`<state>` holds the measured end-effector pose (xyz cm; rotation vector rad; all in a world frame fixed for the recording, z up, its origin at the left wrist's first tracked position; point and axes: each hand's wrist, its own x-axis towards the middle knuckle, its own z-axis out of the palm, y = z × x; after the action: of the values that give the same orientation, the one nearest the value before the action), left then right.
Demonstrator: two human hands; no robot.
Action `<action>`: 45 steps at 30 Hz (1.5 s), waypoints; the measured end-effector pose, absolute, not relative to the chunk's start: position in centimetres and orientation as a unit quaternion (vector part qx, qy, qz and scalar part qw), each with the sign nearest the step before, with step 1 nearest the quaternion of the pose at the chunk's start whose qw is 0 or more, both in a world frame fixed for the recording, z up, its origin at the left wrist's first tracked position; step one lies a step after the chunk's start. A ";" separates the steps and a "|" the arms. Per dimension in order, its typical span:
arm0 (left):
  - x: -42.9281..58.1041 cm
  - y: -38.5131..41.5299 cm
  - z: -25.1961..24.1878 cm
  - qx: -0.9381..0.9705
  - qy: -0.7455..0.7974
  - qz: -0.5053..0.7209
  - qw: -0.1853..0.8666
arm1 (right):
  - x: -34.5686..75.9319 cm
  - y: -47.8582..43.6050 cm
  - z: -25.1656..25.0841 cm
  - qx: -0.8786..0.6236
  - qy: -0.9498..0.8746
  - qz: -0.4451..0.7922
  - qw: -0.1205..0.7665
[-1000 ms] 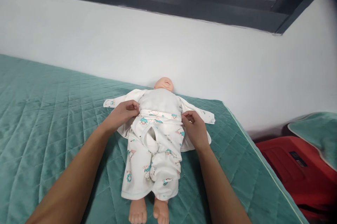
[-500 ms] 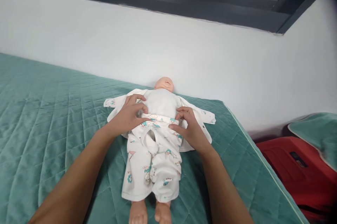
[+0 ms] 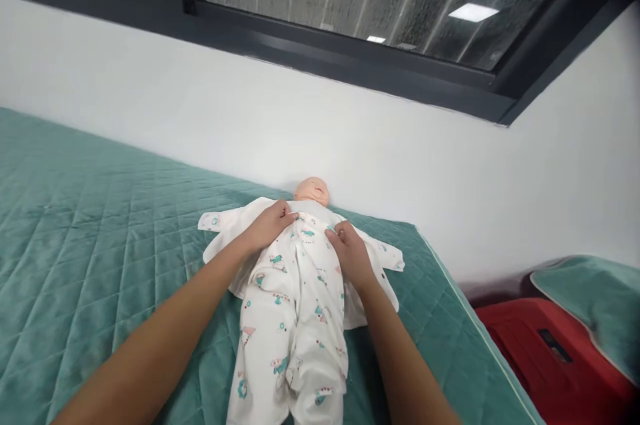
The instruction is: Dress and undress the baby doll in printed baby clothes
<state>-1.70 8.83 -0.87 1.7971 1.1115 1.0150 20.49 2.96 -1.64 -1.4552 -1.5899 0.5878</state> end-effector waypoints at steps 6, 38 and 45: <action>-2.5 9.5 -1.9 0.561 0.396 0.392 0.613 | 20.6 3.9 -3.0 -0.499 -0.444 0.479 0.569; -7.9 7.1 -2.0 0.648 0.340 0.233 0.641 | 25.3 2.3 -1.9 -0.588 -0.603 0.386 0.376; -7.4 7.2 -2.1 0.695 0.371 0.222 0.575 | 25.0 2.4 -1.7 -0.618 -0.610 0.354 0.347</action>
<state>-7.44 7.23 -2.11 1.6276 0.8696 0.5204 25.03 2.36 -1.66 -1.6031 -1.5827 0.9175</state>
